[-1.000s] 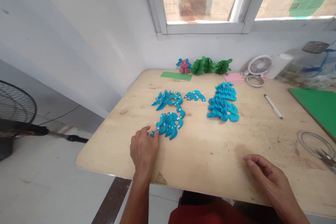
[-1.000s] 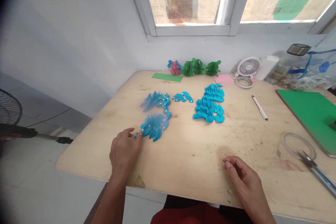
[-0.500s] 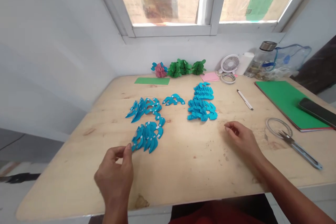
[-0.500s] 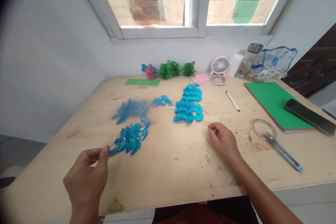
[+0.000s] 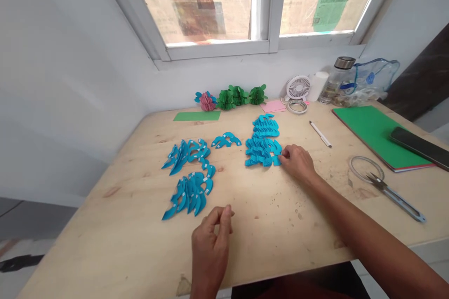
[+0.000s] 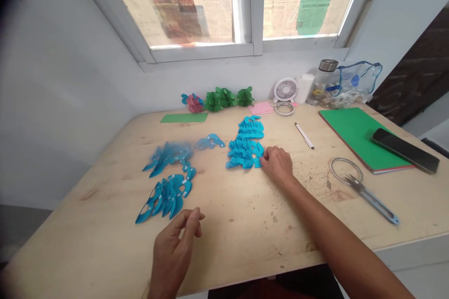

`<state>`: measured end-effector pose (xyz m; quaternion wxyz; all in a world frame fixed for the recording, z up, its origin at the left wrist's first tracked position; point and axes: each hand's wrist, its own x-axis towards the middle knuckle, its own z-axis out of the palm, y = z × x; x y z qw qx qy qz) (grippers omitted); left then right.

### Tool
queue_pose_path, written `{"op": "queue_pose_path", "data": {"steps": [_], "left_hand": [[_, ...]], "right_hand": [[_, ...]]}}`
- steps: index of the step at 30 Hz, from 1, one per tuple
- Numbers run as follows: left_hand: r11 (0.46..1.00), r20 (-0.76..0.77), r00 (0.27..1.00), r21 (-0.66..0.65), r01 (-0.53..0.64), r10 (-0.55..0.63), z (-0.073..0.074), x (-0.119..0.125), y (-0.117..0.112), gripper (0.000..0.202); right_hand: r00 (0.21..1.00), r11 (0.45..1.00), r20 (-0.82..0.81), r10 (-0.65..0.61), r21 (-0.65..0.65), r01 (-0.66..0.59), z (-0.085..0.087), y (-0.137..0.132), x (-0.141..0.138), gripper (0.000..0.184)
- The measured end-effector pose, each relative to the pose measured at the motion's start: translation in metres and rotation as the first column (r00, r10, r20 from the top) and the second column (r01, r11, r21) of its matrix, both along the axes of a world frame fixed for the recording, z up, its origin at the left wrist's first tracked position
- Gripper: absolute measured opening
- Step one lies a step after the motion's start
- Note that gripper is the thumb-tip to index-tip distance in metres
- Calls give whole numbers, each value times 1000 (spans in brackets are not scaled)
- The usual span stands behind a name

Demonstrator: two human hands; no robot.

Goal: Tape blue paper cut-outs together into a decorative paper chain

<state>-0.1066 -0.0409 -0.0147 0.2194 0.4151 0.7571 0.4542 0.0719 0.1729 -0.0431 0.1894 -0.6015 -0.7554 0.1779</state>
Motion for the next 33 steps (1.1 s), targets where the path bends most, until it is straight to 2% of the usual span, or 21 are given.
{"op": "queue_pose_path", "data": {"steps": [4, 8, 11, 15, 20, 26, 33], "left_hand": [[996, 177, 980, 24, 87, -90, -7, 9, 7, 32], [978, 389, 898, 104, 181, -207, -11, 20, 24, 24], [960, 416, 866, 158, 231, -277, -8, 35, 43, 15], [938, 392, 854, 192, 289, -343, -3, 64, 65, 22], [949, 406, 859, 178, 261, -312, -6, 93, 77, 26], [956, 454, 842, 150, 251, -292, -9, 105, 74, 23], [936, 567, 749, 141, 322, -343, -8, 117, 70, 36]], "right_hand": [[992, 998, -122, -1, -69, -7, 3, -4, 7, 11], [957, 988, -288, 16, -144, -60, 11, -25, 22, 20], [925, 980, -378, 31, -171, -103, 19, -52, 32, 21], [901, 977, -429, 54, -164, -137, 29, -90, 38, 18], [934, 989, -347, 81, -87, -119, 28, -120, 38, 19], [946, 985, -285, 154, -29, -169, 21, -129, 49, 21], [945, 973, -232, 231, 53, -225, 18, -136, 66, 26]]}}
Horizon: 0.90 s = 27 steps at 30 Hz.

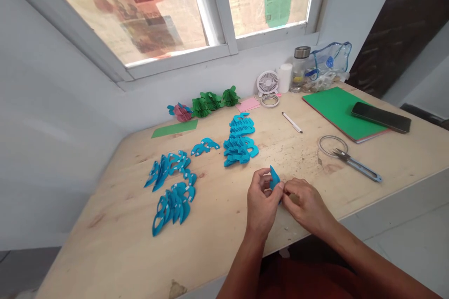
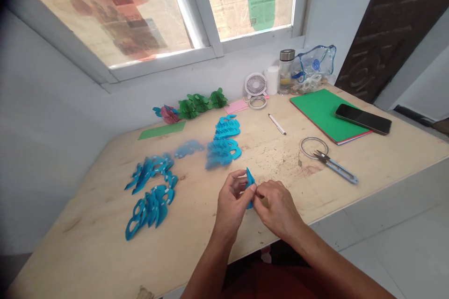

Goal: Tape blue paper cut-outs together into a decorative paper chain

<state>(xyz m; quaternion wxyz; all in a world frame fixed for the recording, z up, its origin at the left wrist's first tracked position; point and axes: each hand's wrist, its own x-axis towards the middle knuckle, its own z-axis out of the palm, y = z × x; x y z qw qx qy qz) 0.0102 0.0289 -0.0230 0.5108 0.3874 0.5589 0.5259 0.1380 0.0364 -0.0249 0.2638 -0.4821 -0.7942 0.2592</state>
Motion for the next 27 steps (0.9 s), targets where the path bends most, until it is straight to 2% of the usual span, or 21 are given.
{"op": "queue_pose_path", "data": {"steps": [6, 12, 16, 18, 20, 21, 23, 24, 25, 27], "left_hand": [[998, 87, 996, -59, -22, 27, 3, 8, -2, 38], [984, 265, 953, -136, -112, 145, 2, 6, -5, 46], [972, 337, 927, -214, -95, 164, -2, 2, -5, 42], [966, 339, 926, -245, -80, 162, -4, 1, -6, 41], [966, 333, 931, -249, -69, 152, -6, 0, -8, 39], [968, 330, 933, -244, -61, 141, -6, 0, -10, 38], [971, 325, 938, -236, -40, 118, -8, -1, -12, 37], [970, 324, 940, -241, -28, 107, -9, -2, -12, 37], [968, 322, 941, -250, -21, 104, -11, -3, -13, 37], [964, 317, 943, -264, -19, 105, -13, -4, -13, 37]], "right_hand": [[996, 999, -81, 25, -45, -29, -2, -6, 10, 20], [983, 992, -183, 8, -124, -31, 2, -11, 11, 19], [977, 992, -213, 20, -120, -47, 4, -9, 21, 18], [974, 994, -214, -70, -103, 49, 3, 0, 38, 17], [957, 974, -178, -227, -58, 220, 0, 14, 66, 19], [933, 943, -143, -330, -12, 332, -2, 22, 81, 20], [845, 839, -40, -533, 106, 533, -5, 39, 112, 24], [802, 799, 55, -594, 154, 581, -7, 46, 126, 25], [764, 781, 166, -623, 189, 596, -7, 53, 137, 26], [745, 783, 242, -622, 198, 589, -8, 63, 152, 24]]}}
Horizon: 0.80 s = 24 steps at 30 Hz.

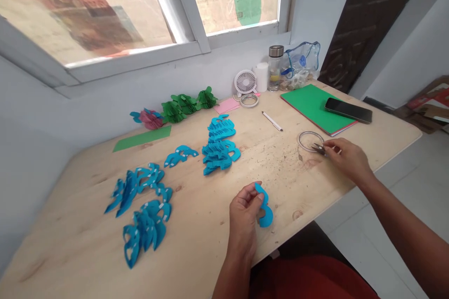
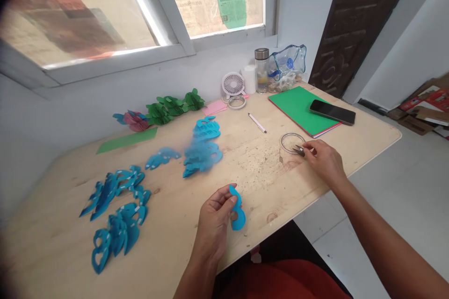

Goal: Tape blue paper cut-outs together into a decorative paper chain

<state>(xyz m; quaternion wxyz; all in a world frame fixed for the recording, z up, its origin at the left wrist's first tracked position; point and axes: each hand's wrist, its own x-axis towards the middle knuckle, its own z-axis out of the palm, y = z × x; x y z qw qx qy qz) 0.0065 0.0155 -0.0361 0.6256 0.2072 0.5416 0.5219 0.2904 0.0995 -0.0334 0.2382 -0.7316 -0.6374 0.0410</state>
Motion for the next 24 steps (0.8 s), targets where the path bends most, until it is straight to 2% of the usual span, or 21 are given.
{"op": "queue_pose_path", "data": {"steps": [10, 16, 24], "left_hand": [[1000, -14, 1000, 5, 10, -10, 4, -2, -2, 32], [1000, -21, 999, 7, 26, -26, 2, -3, -1, 28], [1000, -4, 1000, 11, 13, -13, 6, -2, -1, 26]], "right_hand": [[981, 984, 155, 119, -152, -95, 0, 18, 9, 19], [966, 968, 185, 183, -207, -144, 3, 24, 15, 18], [961, 958, 181, 208, -238, -162, 5, 26, 15, 13]]}}
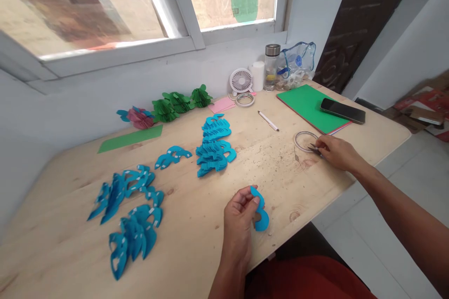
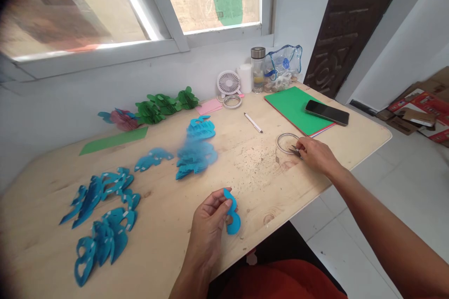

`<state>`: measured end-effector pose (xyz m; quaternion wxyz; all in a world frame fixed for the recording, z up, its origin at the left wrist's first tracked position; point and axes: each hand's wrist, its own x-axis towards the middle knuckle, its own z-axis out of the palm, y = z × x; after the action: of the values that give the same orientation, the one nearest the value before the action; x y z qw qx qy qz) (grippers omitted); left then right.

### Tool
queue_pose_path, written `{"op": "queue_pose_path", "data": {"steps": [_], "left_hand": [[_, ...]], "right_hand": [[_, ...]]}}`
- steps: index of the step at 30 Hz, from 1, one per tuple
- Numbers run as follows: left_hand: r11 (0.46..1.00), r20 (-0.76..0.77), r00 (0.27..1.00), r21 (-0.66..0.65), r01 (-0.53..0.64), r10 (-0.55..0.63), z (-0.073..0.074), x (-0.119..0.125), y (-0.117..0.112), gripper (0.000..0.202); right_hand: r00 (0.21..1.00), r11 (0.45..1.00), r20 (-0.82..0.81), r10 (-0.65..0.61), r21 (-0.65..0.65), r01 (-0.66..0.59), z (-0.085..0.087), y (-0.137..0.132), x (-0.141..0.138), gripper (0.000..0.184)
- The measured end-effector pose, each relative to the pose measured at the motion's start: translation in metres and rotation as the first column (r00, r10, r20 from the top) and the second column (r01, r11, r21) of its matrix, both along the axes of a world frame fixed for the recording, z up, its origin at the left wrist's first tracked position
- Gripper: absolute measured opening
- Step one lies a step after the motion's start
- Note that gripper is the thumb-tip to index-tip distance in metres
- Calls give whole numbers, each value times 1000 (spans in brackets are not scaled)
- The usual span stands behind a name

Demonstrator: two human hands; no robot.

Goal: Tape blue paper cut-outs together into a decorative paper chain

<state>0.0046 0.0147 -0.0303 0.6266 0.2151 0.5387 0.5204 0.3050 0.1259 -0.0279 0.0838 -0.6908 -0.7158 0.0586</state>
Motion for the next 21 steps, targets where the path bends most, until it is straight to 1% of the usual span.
{"op": "queue_pose_path", "data": {"steps": [4, 10, 16, 21], "left_hand": [[1000, -3, 1000, -2, -4, 4, -1, 1, 0, 26], [1000, 3, 1000, 7, -8, 8, -2, 1, 0, 27], [1000, 16, 1000, -2, -18, 18, -4, 2, 1, 29], [999, -6, 999, -9, -37, 37, -5, 2, 1, 29]], "right_hand": [[1000, 1000, -12, -3, 5, 3, 0, 1, -1, 10], [998, 1000, -62, -13, 22, 15, -1, -1, -1, 10], [981, 990, -165, -100, 86, 116, -4, -12, -5, 9], [943, 966, -288, -165, 147, 214, -7, -23, -10, 9]]}}
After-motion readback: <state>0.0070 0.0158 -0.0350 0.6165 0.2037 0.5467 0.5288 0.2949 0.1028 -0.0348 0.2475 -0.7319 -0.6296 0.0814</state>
